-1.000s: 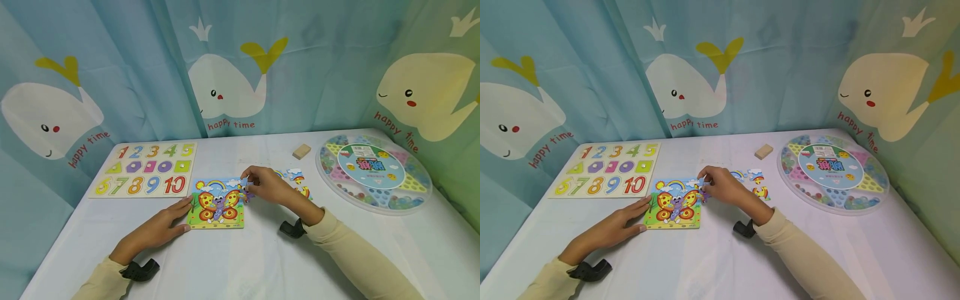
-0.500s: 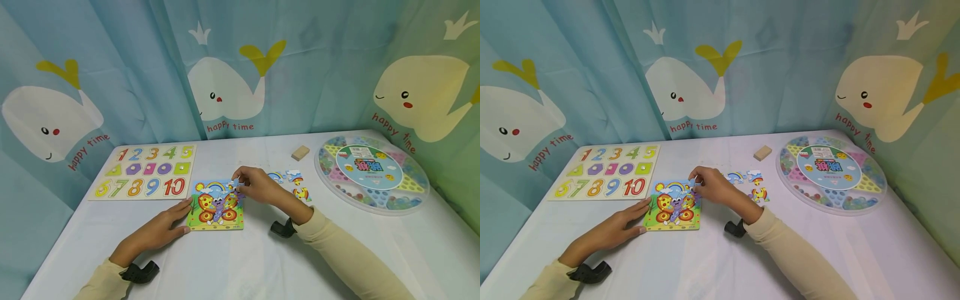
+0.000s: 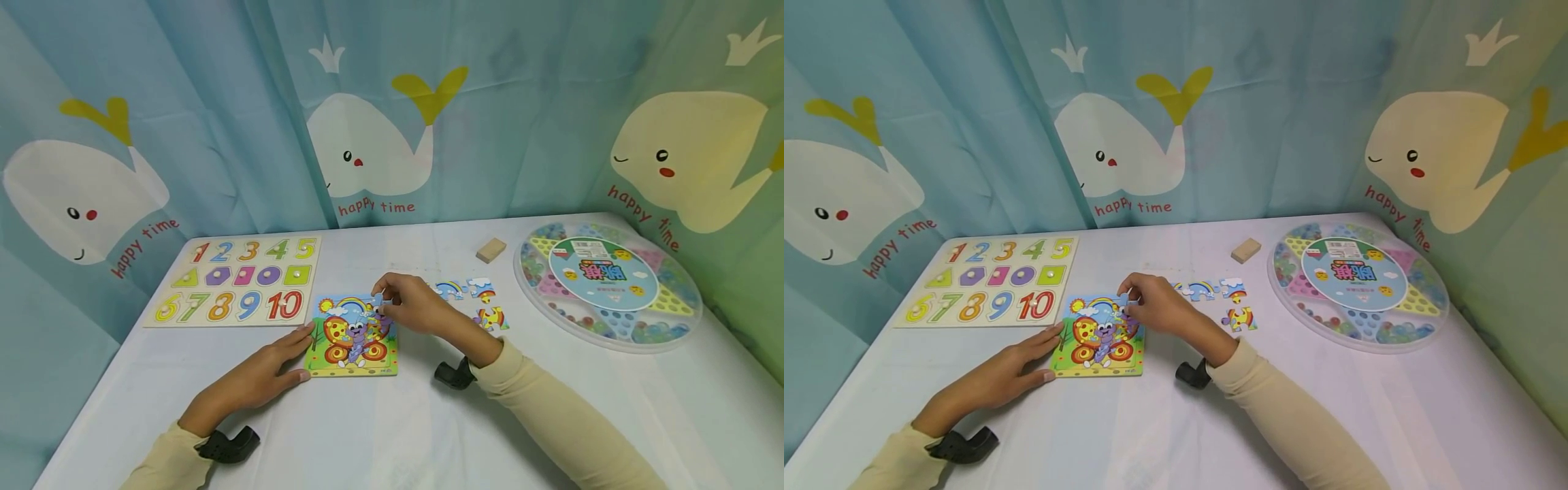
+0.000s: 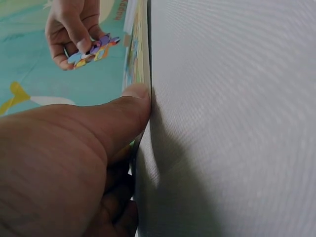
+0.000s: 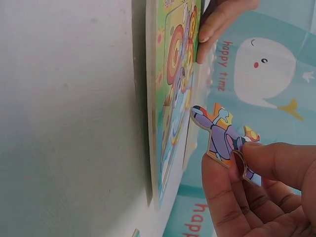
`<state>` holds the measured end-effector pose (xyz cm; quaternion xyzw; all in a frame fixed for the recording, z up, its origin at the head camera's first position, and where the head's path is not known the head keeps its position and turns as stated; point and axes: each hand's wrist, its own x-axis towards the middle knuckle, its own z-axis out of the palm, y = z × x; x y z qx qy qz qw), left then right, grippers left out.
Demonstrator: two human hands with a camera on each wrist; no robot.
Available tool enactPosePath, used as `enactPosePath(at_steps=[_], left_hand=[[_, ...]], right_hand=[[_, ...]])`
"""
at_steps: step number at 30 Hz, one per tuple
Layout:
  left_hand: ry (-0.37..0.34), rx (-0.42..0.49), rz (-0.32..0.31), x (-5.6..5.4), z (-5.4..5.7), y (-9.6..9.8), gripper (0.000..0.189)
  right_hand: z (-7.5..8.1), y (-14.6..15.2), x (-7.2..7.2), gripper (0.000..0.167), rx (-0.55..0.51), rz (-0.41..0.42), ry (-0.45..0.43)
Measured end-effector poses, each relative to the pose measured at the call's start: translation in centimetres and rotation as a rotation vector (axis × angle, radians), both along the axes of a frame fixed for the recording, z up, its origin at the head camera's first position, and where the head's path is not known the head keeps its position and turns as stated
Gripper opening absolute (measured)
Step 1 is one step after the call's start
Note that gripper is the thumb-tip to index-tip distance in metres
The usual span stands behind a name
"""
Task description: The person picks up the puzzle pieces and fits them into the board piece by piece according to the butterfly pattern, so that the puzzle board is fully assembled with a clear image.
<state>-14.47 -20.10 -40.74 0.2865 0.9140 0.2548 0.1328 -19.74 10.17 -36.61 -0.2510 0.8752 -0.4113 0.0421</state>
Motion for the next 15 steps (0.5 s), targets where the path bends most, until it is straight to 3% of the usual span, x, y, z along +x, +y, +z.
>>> enactPosePath(at_steps=[15], left_hand=[[0.013, -0.012, -0.014, 0.05, 0.06, -0.06, 0.067]], right_hand=[[0.04, -0.82, 0.08, 0.017, -0.001, 0.004, -0.024]])
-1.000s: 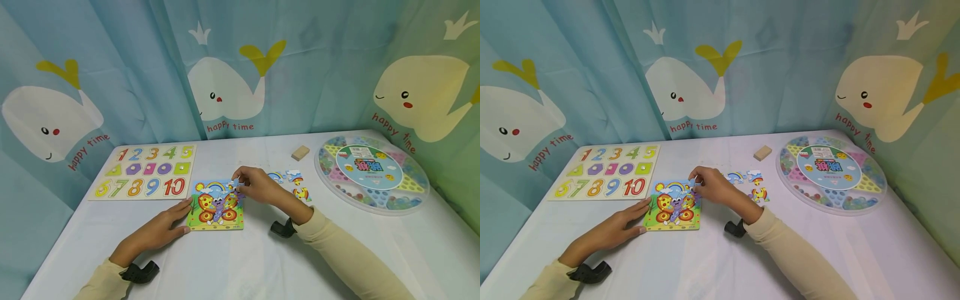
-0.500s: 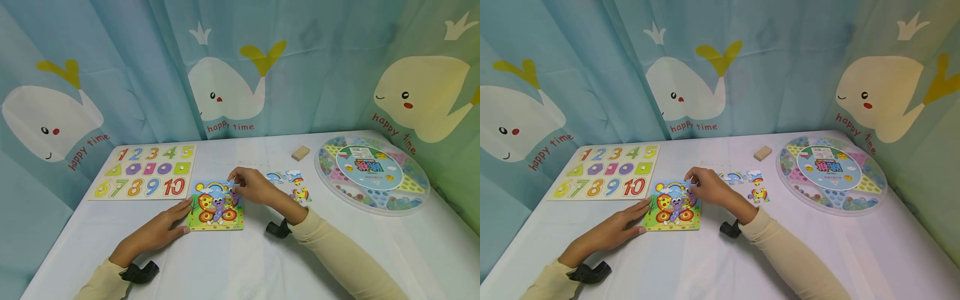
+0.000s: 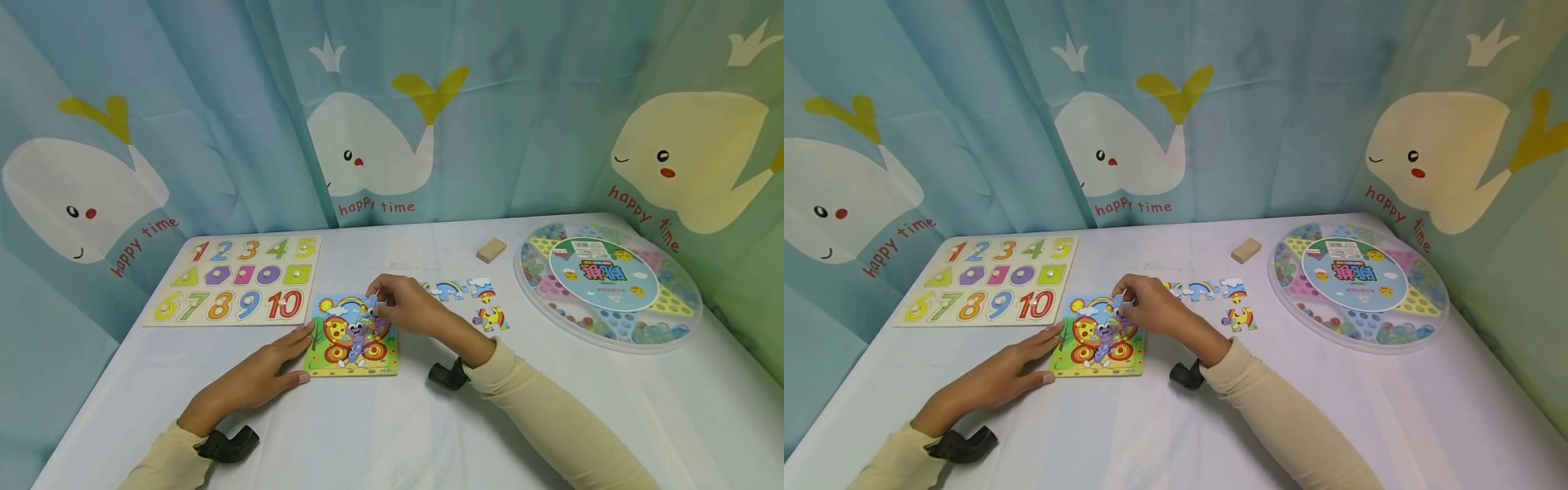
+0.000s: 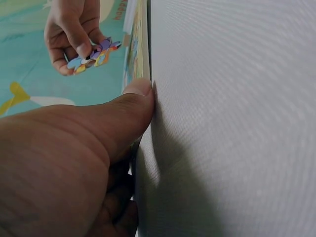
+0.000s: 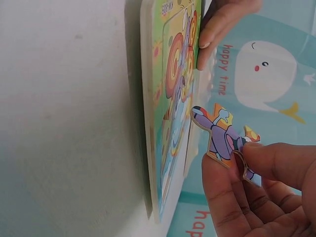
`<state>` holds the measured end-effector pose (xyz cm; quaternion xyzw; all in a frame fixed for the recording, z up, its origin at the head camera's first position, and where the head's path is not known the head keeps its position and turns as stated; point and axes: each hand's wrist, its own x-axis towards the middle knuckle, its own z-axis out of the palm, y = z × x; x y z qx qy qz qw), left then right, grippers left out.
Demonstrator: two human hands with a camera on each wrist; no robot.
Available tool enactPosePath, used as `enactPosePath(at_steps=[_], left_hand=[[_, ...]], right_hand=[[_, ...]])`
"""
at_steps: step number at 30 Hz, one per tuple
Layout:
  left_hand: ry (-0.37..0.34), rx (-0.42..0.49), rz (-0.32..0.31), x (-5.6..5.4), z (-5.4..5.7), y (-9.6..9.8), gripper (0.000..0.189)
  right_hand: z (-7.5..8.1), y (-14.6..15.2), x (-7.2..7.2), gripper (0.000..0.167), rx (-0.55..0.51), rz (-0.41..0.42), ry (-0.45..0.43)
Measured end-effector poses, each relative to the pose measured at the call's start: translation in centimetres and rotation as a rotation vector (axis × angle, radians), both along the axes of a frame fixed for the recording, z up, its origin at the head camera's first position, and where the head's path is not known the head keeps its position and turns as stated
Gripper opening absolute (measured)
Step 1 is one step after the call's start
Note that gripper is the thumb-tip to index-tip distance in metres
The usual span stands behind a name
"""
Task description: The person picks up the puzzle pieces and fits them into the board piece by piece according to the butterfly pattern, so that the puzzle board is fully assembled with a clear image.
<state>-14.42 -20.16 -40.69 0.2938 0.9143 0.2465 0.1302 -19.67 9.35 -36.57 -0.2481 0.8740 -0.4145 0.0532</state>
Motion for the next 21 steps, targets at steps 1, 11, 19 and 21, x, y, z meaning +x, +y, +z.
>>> enactPosePath(at_steps=[1, 11, 19, 21], left_hand=[[-0.001, 0.000, 0.000, 0.0, 0.0, 0.0, 0.067], [-0.001, -0.006, -0.010, -0.2, -0.1, 0.0, 0.069], [-0.011, -0.007, -0.005, -0.2, 0.1, 0.1, 0.069], [-0.015, -0.009, -0.005, -0.2, 0.1, 0.1, 0.069]], right_hand=[[0.0, -0.1, 0.0, 0.017, -0.002, 0.003, -0.001], [-0.3, -0.6, 0.0, 0.014, -0.020, 0.005, -0.009], [-0.2, -1.6, 0.0, 0.012, -0.037, 0.009, -0.044], [-0.3, -1.9, 0.1, 0.012, -0.037, 0.021, -0.044]])
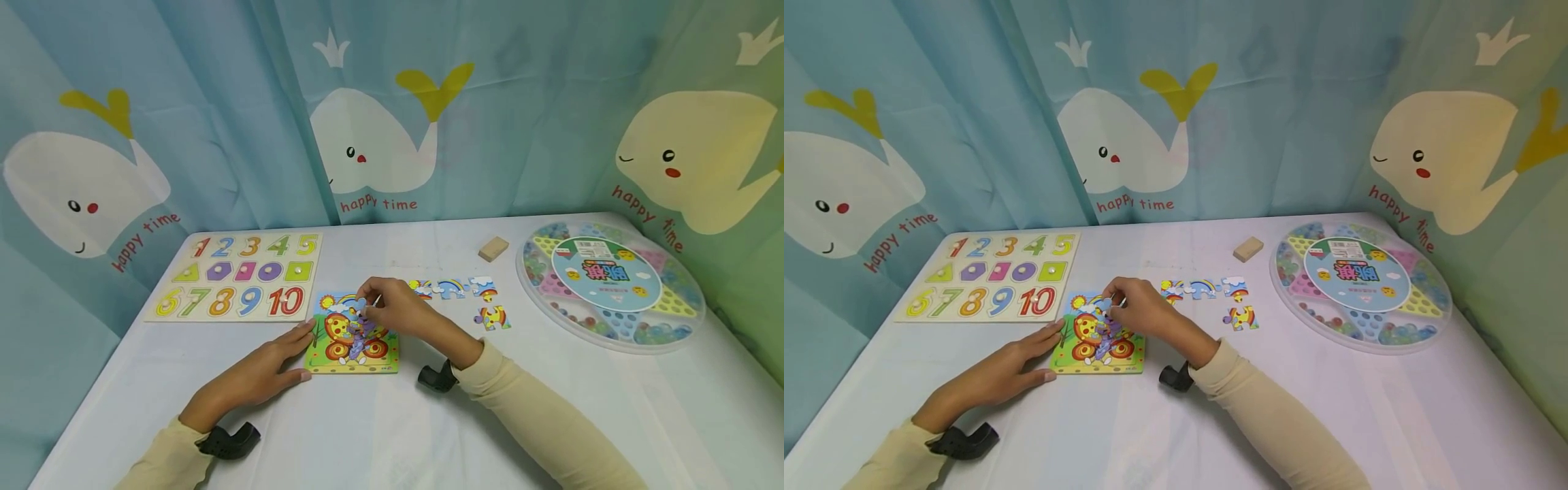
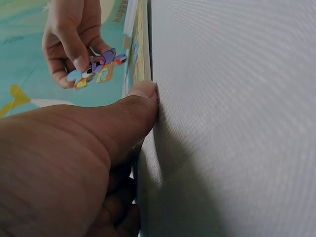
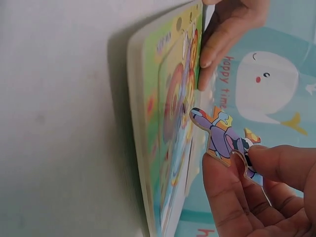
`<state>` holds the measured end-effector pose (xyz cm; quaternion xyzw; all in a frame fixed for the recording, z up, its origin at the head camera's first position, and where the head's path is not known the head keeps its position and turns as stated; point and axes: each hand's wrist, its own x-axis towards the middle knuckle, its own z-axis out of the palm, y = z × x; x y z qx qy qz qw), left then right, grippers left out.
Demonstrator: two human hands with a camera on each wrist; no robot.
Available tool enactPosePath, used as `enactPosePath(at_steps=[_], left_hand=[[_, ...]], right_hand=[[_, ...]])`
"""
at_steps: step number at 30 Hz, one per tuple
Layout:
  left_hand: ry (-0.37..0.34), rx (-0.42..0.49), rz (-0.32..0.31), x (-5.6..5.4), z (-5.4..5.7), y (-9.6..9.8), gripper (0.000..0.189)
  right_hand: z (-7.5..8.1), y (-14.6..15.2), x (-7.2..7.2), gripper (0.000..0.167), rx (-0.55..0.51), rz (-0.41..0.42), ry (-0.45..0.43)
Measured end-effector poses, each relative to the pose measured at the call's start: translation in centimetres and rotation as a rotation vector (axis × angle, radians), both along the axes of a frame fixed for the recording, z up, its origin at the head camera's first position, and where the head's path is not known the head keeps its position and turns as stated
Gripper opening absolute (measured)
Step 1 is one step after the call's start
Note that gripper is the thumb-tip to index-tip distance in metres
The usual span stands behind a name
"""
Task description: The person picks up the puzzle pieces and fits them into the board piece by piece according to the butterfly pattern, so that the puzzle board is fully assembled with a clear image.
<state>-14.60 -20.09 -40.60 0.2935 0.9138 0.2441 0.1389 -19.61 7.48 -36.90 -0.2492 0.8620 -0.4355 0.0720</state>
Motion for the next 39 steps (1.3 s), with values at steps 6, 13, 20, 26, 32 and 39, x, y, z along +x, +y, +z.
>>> enactPosePath(at_steps=[6, 13, 20, 26, 32, 39], left_hand=[[0.002, 0.002, -0.002, -0.1, 0.0, 0.0, 0.068], [0.006, 0.005, -0.006, -0.2, -0.1, 0.0, 0.068], [0.007, 0.005, -0.005, -0.2, 0.0, 0.1, 0.069], [0.008, 0.003, -0.005, -0.2, 0.0, 0.1, 0.069], [0.007, 0.001, -0.001, -0.2, 0.0, 0.1, 0.069], [0.009, 0.000, 0.005, -0.1, 0.0, 0.1, 0.070]], right_hand=[[-0.3, -0.7, 0.2, 0.011, -0.010, 0.032, 0.002], [-0.7, -1.3, 0.3, 0.012, 0.013, 0.051, -0.002], [-0.6, -1.7, 0.3, 0.019, 0.080, 0.039, 0.025], [-0.7, -2.3, 0.0, 0.021, 0.173, -0.007, 0.012], [-0.9, -2.4, -0.1, 0.029, 0.251, -0.014, 0.033], [-1.1, -2.2, -0.4, 0.040, 0.278, 0.048, 0.018]])
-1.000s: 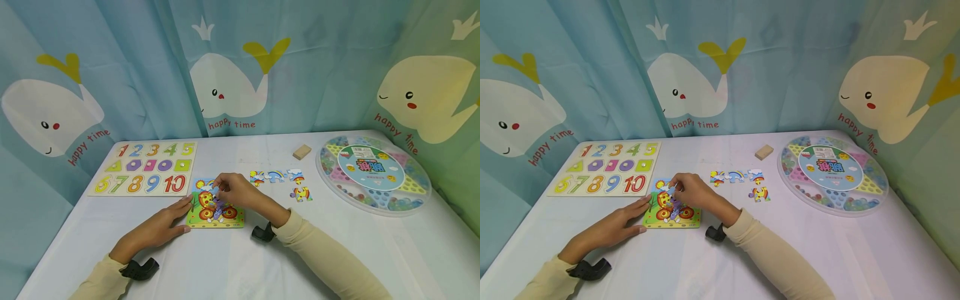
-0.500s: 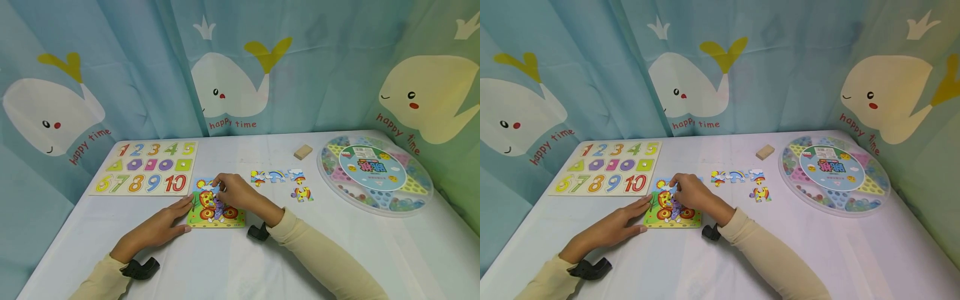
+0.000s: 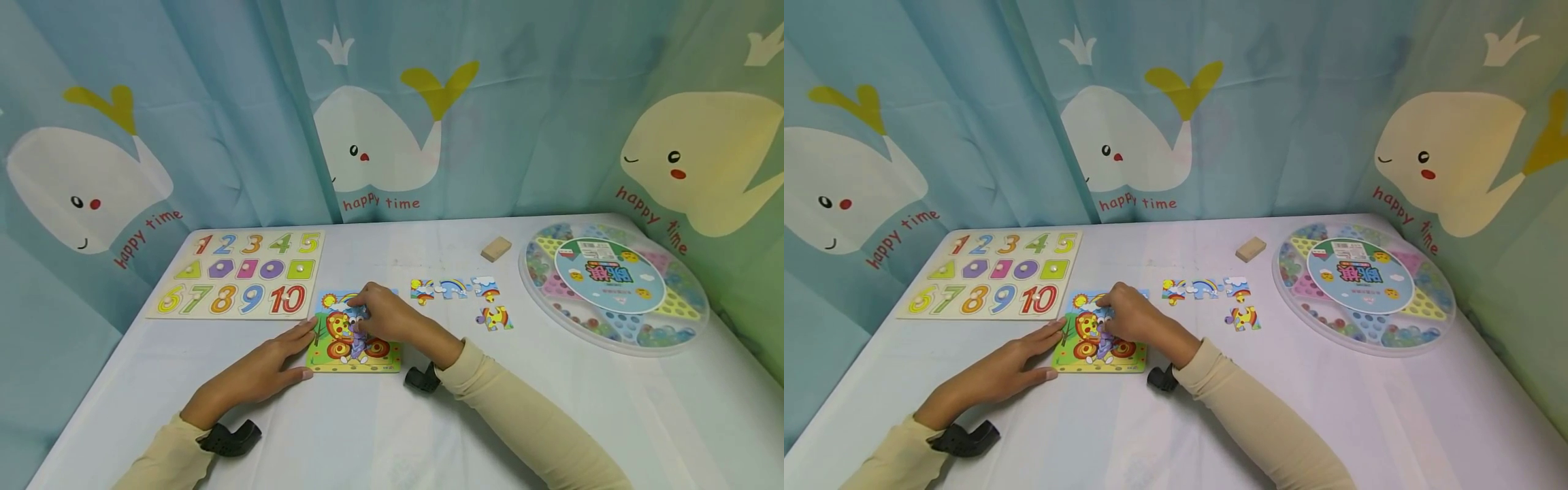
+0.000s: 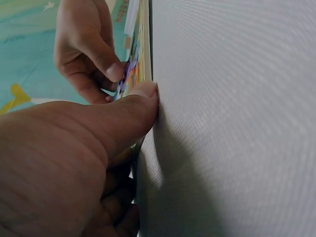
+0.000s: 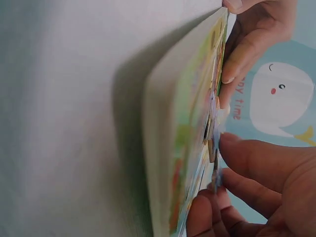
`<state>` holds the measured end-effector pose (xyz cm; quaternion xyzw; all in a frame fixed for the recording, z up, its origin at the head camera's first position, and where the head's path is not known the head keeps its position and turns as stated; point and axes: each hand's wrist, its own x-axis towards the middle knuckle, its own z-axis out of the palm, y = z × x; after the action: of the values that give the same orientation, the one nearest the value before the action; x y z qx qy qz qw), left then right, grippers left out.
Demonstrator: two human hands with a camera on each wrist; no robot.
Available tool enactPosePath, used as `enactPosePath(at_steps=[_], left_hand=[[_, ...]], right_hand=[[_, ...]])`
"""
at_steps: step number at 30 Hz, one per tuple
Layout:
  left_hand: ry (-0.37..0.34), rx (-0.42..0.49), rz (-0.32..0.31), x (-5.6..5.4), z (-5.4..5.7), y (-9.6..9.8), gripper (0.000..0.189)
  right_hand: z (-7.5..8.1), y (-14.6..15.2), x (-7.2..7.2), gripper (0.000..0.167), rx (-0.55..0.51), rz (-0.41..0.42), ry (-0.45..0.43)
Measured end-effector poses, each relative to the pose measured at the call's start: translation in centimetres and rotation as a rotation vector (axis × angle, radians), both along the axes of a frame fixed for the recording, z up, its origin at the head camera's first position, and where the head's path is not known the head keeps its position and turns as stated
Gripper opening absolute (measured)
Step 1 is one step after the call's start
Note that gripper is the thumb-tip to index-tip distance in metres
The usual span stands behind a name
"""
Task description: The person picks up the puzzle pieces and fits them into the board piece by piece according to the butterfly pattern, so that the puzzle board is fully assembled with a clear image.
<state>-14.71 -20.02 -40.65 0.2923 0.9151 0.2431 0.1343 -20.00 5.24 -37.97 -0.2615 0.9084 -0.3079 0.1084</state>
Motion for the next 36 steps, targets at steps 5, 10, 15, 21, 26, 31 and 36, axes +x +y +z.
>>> enactPosePath(at_steps=[5, 10, 15, 21, 26, 31, 36], left_hand=[[-0.002, 0.000, 0.002, -0.03, -0.03, -0.01, 0.070], [-0.002, 0.004, 0.005, 0.01, 0.05, 0.00, 0.070], [-0.004, 0.007, 0.005, 0.04, 0.06, -0.03, 0.070], [-0.005, 0.008, 0.002, -0.01, -0.01, -0.05, 0.070], [-0.003, 0.004, 0.002, -0.05, -0.01, -0.04, 0.070], [-0.003, 0.002, -0.002, -0.08, -0.03, -0.03, 0.070], [0.001, 0.000, 0.000, -0.08, -0.08, 0.00, 0.069]], right_hand=[[-0.17, 0.17, -0.16, 0.044, 0.044, 0.037, -0.007], [-0.26, 0.10, -0.26, 0.044, 0.066, 0.053, 0.005], [-0.33, 0.02, -0.29, 0.044, 0.086, 0.059, 0.014], [-0.28, -0.02, -0.25, 0.046, 0.089, 0.044, 0.004], [-0.26, -0.06, -0.24, 0.042, 0.088, 0.038, -0.004], [-0.29, -0.08, -0.23, 0.039, 0.104, 0.046, 0.004], [-0.33, -0.16, -0.23, 0.039, 0.115, 0.037, 0.003]])
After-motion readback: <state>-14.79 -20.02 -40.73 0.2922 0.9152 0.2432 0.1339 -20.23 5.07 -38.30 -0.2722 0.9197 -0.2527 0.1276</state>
